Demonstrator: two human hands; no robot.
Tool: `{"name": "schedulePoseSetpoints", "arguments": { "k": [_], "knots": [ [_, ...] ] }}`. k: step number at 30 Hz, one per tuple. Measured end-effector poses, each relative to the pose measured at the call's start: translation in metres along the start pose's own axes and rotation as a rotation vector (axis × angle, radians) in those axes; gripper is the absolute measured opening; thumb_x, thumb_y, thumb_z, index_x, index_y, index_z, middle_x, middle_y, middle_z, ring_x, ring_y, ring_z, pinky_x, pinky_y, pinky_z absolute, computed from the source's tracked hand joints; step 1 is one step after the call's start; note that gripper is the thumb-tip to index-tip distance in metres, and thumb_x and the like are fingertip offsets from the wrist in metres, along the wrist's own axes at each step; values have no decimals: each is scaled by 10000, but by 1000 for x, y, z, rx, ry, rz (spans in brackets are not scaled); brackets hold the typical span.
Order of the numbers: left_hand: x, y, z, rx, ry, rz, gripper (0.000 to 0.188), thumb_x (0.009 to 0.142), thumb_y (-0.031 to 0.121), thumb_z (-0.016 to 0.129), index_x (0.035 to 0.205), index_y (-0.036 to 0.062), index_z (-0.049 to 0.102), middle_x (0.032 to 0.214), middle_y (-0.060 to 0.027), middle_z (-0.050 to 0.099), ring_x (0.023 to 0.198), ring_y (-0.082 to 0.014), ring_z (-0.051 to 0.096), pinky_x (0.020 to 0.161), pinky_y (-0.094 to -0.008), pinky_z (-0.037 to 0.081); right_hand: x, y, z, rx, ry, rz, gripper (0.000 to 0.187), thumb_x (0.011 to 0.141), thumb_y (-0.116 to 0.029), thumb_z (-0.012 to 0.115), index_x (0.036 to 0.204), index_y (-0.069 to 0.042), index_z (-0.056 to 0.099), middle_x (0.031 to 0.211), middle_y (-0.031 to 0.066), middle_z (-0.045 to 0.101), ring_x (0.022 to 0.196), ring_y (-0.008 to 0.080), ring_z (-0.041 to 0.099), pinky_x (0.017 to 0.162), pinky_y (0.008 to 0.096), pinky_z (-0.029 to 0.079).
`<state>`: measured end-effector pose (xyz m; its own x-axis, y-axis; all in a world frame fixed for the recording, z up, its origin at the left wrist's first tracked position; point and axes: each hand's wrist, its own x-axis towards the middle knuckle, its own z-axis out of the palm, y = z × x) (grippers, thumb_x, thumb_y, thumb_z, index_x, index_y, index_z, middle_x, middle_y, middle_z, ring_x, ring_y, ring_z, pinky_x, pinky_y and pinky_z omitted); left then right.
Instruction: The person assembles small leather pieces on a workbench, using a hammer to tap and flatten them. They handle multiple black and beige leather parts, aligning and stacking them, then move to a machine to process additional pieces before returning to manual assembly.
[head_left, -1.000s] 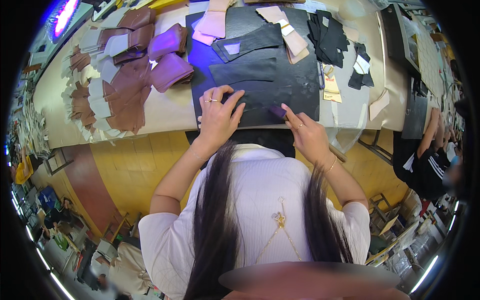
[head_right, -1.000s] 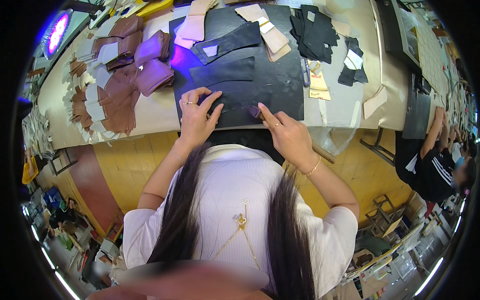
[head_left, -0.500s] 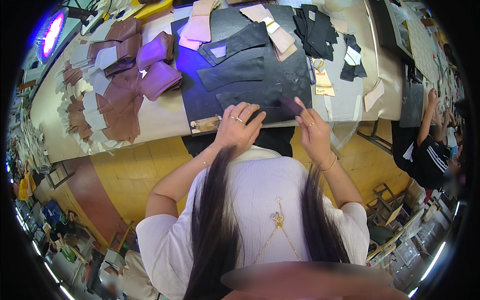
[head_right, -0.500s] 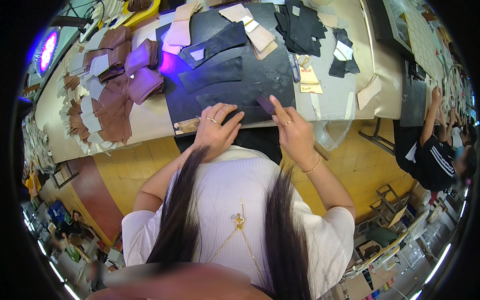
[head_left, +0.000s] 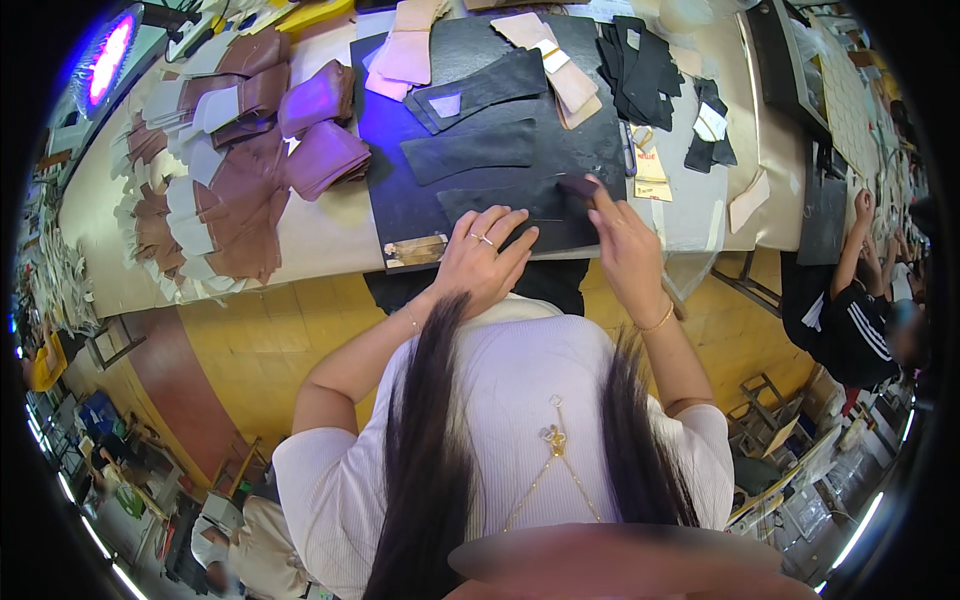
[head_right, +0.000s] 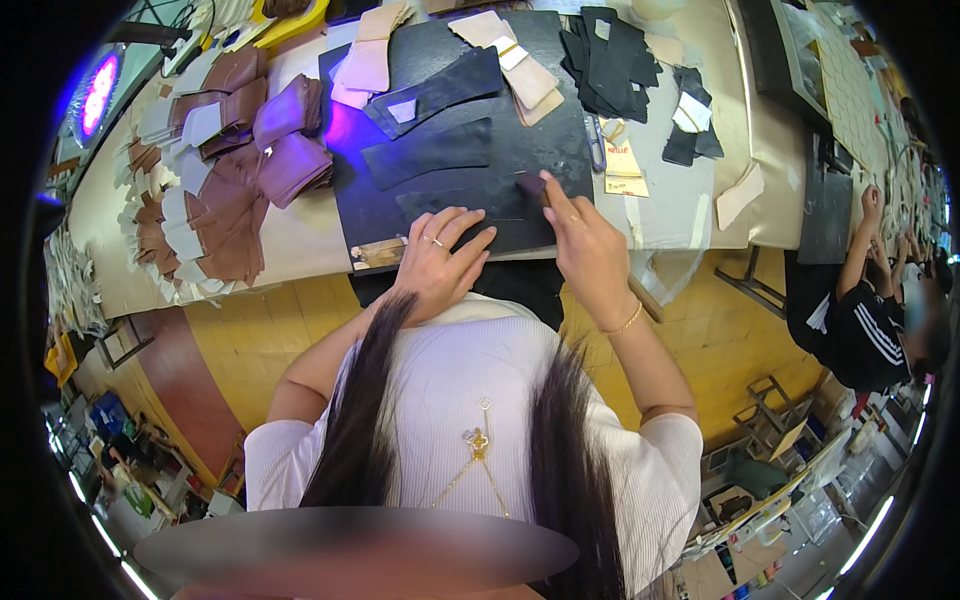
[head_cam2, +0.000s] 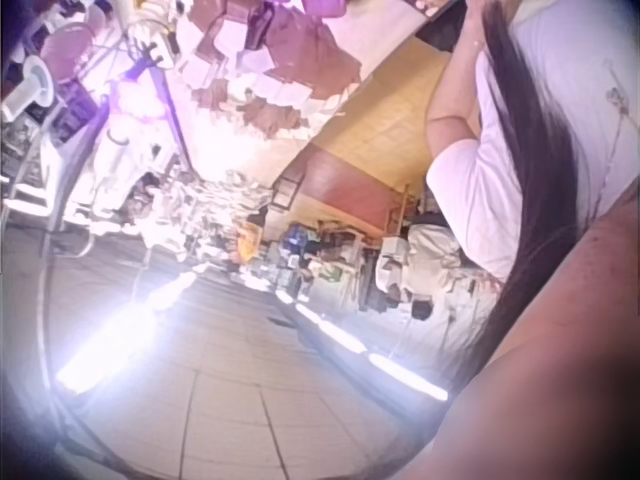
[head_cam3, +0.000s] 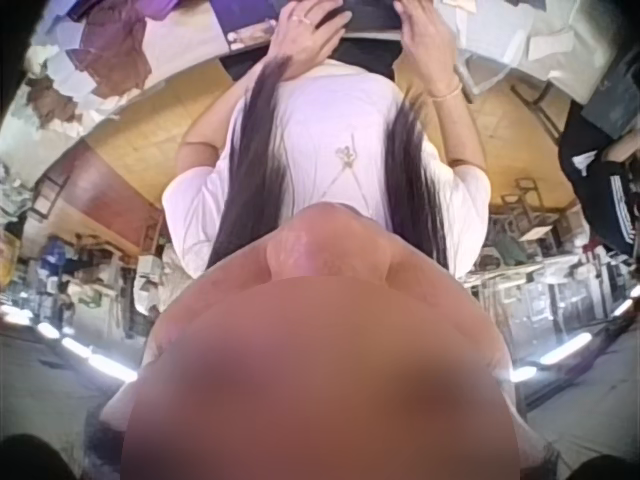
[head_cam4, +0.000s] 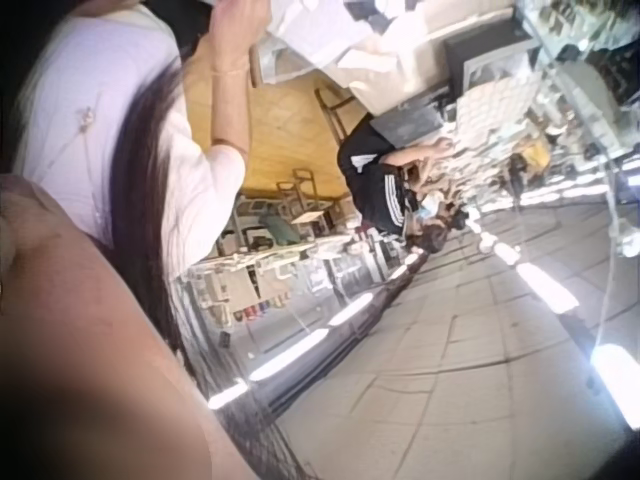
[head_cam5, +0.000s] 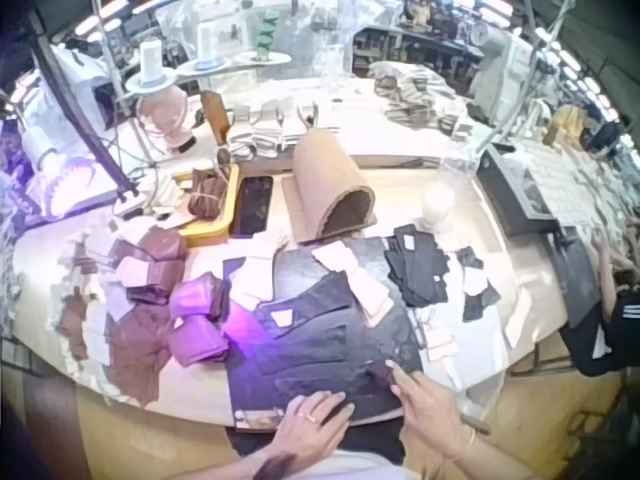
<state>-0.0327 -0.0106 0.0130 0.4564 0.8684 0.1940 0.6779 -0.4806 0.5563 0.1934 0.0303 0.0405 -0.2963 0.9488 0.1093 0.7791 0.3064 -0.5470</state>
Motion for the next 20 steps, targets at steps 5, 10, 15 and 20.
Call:
{"name": "schedulePoseSetpoints", "arguments": {
  "k": [5,10,15,20],
  "knots": [
    [8,-6,-8,89,120,-94,406,809,161,729,1198,84,641,1301,-108,553,1230,-305,492,1007,-469,362,26,-11,3,87,119,-123,492,905,-84,646,1384,-156,560,767,86,569,611,265,585,553,374,470],
    [4,-24,-28,239,238,-259,410,805,199,736,1182,67,645,1310,-133,543,1222,-320,492,1005,-472,369,44,-23,18,-68,-103,-144,524,897,-108,659,1402,-183,540,741,71,537,614,260,593,553,378,476],
    [-15,-36,-37,252,268,-309,391,807,178,739,1167,54,652,1302,-132,547,1217,-328,498,1005,-474,371,50,-28,24,3,-9,-260,526,899,-135,660,1404,-212,538,748,59,543,595,251,592,549,370,482],
    [-30,-40,-36,249,236,-322,361,828,178,720,1161,53,655,1324,-149,538,1250,-335,490,1019,-468,370,60,-41,26,-32,-92,-276,538,903,-156,660,1420,-218,525,764,49,563,639,237,621,557,358,498]
  ]
}}
